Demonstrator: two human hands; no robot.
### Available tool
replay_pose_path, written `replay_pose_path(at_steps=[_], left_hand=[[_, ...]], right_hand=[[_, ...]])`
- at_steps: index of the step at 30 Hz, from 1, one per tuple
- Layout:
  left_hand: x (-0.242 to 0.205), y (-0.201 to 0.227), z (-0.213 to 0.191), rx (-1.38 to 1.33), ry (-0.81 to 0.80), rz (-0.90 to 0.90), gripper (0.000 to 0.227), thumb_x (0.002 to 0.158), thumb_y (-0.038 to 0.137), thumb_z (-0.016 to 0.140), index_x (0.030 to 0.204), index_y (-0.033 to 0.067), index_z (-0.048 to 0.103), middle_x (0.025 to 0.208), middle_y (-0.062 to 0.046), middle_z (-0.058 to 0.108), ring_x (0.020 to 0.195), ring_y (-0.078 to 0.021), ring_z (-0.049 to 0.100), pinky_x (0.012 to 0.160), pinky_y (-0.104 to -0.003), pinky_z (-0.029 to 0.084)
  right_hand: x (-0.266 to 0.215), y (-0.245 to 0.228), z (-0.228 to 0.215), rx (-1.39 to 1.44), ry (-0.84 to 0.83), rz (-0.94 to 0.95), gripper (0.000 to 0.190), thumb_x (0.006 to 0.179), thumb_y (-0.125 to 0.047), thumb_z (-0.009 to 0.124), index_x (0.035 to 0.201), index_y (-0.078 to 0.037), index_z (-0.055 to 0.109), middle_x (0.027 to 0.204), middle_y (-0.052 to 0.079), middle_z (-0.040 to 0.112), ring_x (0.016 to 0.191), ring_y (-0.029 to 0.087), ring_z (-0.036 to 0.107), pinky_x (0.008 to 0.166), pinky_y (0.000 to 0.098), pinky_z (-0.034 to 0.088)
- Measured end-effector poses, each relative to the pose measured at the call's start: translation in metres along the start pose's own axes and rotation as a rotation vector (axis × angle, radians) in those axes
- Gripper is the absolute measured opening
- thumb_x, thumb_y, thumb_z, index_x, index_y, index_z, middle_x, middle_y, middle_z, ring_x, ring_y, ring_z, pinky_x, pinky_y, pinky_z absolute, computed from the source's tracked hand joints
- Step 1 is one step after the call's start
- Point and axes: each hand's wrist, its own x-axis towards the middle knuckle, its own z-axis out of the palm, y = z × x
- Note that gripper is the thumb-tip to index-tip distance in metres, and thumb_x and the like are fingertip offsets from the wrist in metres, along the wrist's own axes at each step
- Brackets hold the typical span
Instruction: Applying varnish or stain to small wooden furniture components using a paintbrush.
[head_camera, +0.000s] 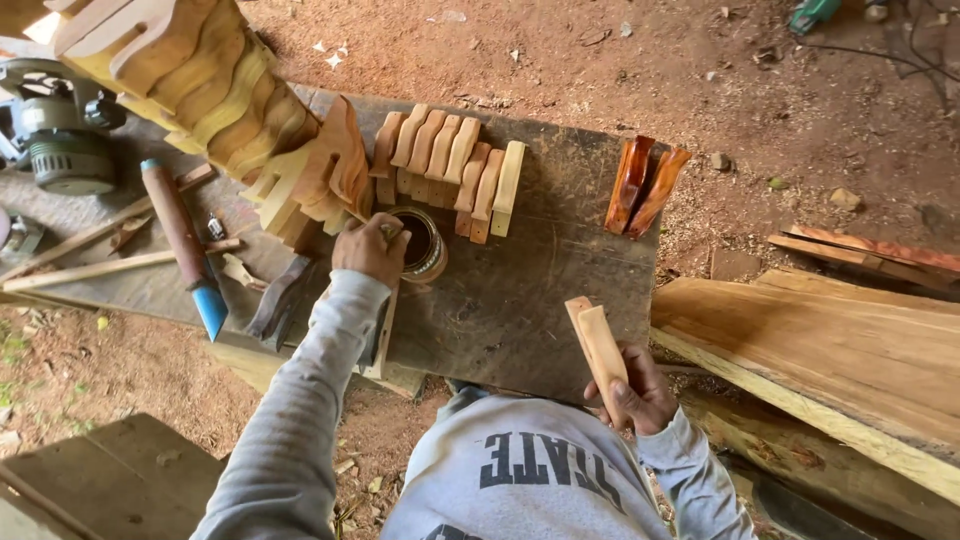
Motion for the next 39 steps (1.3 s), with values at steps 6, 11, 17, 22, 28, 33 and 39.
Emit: replay_pose_path(at_steps=[6,11,17,22,28,33,39], left_hand=[[-0.009,-0.003,-0.066,-0.340,0.193,-0.117,0.016,0.087,0.043,0.077,0.099,0.0336,0.073,0.085,-0.011,0.071,0.091,-0.0373,0.071,0.082,-0.050,0.055],[-0.009,0.000,-0.077,-0.514,0.250,-0.157,0.012,0.080,0.041,0.079,0.088,0.0331,0.077,0.068,-0.003,0.071,0.079,-0.0281,0.073,0.071,-0.042,0.057],[-0.029,0.017,-0.112,-0.786,0.283,-0.088,0.013,0.086,0.013,0.075,0.089,0.0007,0.073,0.065,-0.006,0.071,0.053,-0.0141,0.065,0.048,-0.025,0.051],[-0.034,0.005,-0.075,-0.852,0.302,-0.060,0.015,0.089,0.015,0.075,0.091,0.0007,0.071,0.067,-0.005,0.069,0.054,-0.0131,0.059,0.050,-0.026,0.048],[-0.033,0.013,-0.065,-0.735,0.185,-0.267,0.008,0.084,0.038,0.076,0.086,0.0297,0.076,0.060,0.004,0.070,0.069,-0.0174,0.072,0.066,-0.033,0.055],[-0.032,-0.022,-0.051,-1.227,0.486,-0.243,0.013,0.096,0.014,0.076,0.090,0.0031,0.072,0.063,-0.016,0.067,0.057,-0.0167,0.065,0.052,-0.027,0.052],[-0.041,-0.023,-0.053,-1.434,0.513,-0.465,0.018,0.095,0.019,0.075,0.088,0.0042,0.067,0.060,-0.017,0.065,0.042,-0.0159,0.056,0.039,-0.025,0.043]], right_hand=[[0.008,0.002,0.018,-0.047,-0.120,-0.038,0.056,0.081,-0.018,0.080,0.127,-0.004,0.050,0.071,0.025,0.075,0.037,0.020,0.065,0.027,0.0252,0.048],[0.040,-0.012,0.058,-0.018,-0.157,-0.062,0.064,0.074,-0.007,0.085,0.128,0.000,0.052,0.065,0.024,0.072,0.031,0.020,0.060,0.027,0.0257,0.047],[0.070,-0.057,0.100,-0.250,-0.298,0.011,0.076,0.076,-0.020,0.084,0.138,0.001,0.045,0.081,0.014,0.072,0.041,0.017,0.056,0.036,0.0294,0.048],[0.086,-0.054,0.109,-0.277,-0.303,0.059,0.079,0.075,-0.010,0.078,0.141,0.002,0.037,0.081,0.021,0.076,0.045,0.021,0.062,0.036,0.0302,0.050],[0.098,-0.059,0.117,-0.096,-0.300,-0.009,0.074,0.078,-0.007,0.080,0.139,0.001,0.041,0.073,0.029,0.071,0.038,0.023,0.065,0.033,0.0270,0.052],[0.095,-0.076,0.125,-0.045,-0.261,-0.011,0.069,0.089,-0.034,0.068,0.141,0.002,0.038,0.052,0.025,0.065,0.032,0.023,0.061,0.028,0.0255,0.050],[0.108,-0.086,0.126,0.036,-0.310,-0.089,0.091,0.086,-0.063,0.067,0.141,-0.001,0.028,0.053,0.023,0.065,0.034,0.022,0.062,0.028,0.0242,0.050]])
